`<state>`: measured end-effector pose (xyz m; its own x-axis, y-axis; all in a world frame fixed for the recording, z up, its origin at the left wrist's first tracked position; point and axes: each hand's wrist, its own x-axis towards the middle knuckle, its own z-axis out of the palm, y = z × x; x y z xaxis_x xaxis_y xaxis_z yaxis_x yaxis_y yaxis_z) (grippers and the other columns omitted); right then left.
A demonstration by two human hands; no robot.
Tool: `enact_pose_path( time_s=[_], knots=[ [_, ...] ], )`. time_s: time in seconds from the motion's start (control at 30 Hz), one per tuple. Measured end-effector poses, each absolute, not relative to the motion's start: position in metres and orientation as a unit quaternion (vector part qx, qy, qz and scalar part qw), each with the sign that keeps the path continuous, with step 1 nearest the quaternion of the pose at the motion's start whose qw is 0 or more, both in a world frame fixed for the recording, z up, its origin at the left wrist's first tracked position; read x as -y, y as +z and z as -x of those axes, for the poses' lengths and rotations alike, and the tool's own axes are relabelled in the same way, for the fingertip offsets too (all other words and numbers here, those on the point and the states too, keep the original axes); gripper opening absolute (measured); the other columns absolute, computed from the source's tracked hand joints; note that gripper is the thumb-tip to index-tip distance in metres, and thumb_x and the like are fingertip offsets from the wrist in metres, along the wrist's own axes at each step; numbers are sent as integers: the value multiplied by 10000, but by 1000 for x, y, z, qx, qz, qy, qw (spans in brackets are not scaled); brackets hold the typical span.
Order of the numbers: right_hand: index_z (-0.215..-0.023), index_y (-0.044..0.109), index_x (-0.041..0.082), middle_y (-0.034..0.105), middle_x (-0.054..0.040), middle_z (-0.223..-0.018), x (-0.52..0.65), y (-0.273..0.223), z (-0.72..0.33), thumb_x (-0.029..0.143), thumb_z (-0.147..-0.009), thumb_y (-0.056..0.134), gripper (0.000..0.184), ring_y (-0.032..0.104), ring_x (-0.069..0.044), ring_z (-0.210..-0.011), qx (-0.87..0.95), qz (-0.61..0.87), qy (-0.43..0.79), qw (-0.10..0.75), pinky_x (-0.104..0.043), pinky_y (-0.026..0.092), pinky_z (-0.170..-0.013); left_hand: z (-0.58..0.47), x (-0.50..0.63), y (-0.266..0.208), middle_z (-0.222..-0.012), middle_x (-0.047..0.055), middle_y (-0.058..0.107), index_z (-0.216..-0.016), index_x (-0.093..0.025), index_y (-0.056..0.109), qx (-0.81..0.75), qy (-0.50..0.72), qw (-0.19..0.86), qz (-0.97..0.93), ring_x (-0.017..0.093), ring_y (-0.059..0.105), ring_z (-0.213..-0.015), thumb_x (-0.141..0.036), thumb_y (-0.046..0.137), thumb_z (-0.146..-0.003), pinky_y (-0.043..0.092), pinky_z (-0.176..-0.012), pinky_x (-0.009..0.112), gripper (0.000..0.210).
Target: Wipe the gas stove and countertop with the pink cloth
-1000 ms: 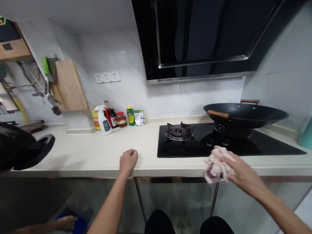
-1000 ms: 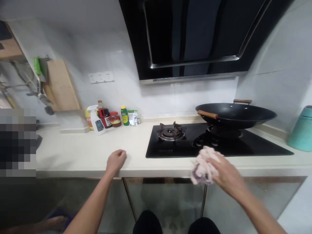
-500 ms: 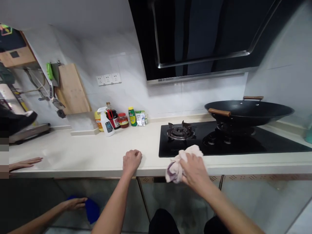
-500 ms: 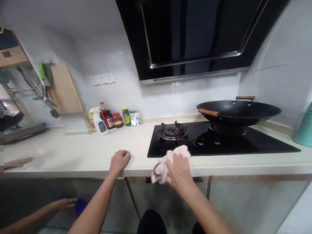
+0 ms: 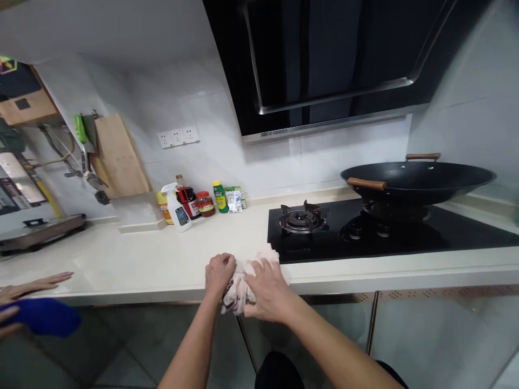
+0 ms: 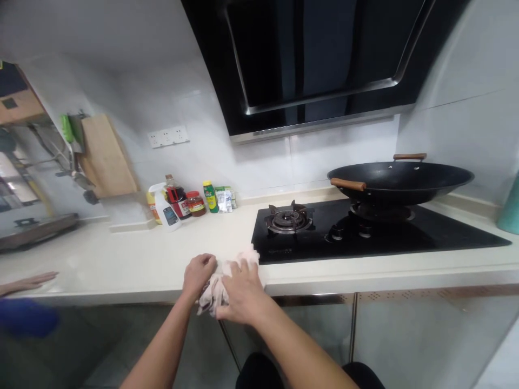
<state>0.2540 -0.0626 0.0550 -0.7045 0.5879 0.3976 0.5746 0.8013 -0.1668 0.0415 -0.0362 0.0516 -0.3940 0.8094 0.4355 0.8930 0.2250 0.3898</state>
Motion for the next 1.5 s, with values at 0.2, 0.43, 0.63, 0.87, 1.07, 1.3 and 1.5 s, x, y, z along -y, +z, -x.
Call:
enact_pose_path(
  time_s=[0.2,0.43,0.63,0.87,1.07,1.3,1.5],
  knots=[
    [-1327,608,314,532,-87,-1433,67,46,-292,592,-904,665,510,435,-316,-1335,890,345,57,293,-526,345,-1073,-42,37,52,-1066,72,786,-950,-230,776,787,-310,58,531,235,679,-1032,-329,494,-920,461,-876,301,300],
    [-1182,669,266,574,-118,-1380,40,8,-396,372,-811,789,404,539,-313,-1224,843,436,-82,304,-494,385,-1048,-40,36,53,-1078,71,787,-943,-235,774,789,-306,55,530,238,685,-1023,-346,488,-916,470,-862,302,308],
    [-1446,510,310,558,-137,-1435,12,-20,-548,476,-793,729,709,553,-366,-1257,805,508,-176,252,-529,429,-995,-40,32,50,-1082,81,777,-950,-238,770,791,-298,64,531,255,666,-1062,-366,478,-918,467,-915,329,320],
    [-1475,494,228,575,-227,-1363,10,-21,-604,398,-790,714,739,543,-409,-1199,749,582,-239,205,-542,411,-928,-42,29,49,-1113,107,764,-960,-233,779,792,-273,75,541,288,651,-1089,-393,467,-919,458,-946,369,353],
    [-1477,509,238,596,-188,-1333,28,9,-462,273,-721,808,813,557,-376,-1131,835,494,-176,165,-504,434,-912,-42,29,50,-1121,113,763,-968,-228,785,791,-249,91,552,295,642,-1117,-401,482,-921,462,-942,362,353],
    [-1579,359,273,538,-156,-1469,34,13,-362,294,-795,801,900,496,-381,-1283,881,399,-128,219,-552,356,-1070,-42,31,55,-1096,97,773,-920,-235,778,791,-238,109,554,279,668,-1075,-372,484,-910,482,-905,345,325],
    [-1504,442,187,577,-153,-1428,25,4,-432,273,-737,841,869,531,-325,-1278,865,427,-103,243,-462,402,-1057,-39,29,56,-1127,98,773,-958,-226,774,798,-231,98,548,271,679,-1069,-375,452,-913,485,-911,333,358]
  ],
)
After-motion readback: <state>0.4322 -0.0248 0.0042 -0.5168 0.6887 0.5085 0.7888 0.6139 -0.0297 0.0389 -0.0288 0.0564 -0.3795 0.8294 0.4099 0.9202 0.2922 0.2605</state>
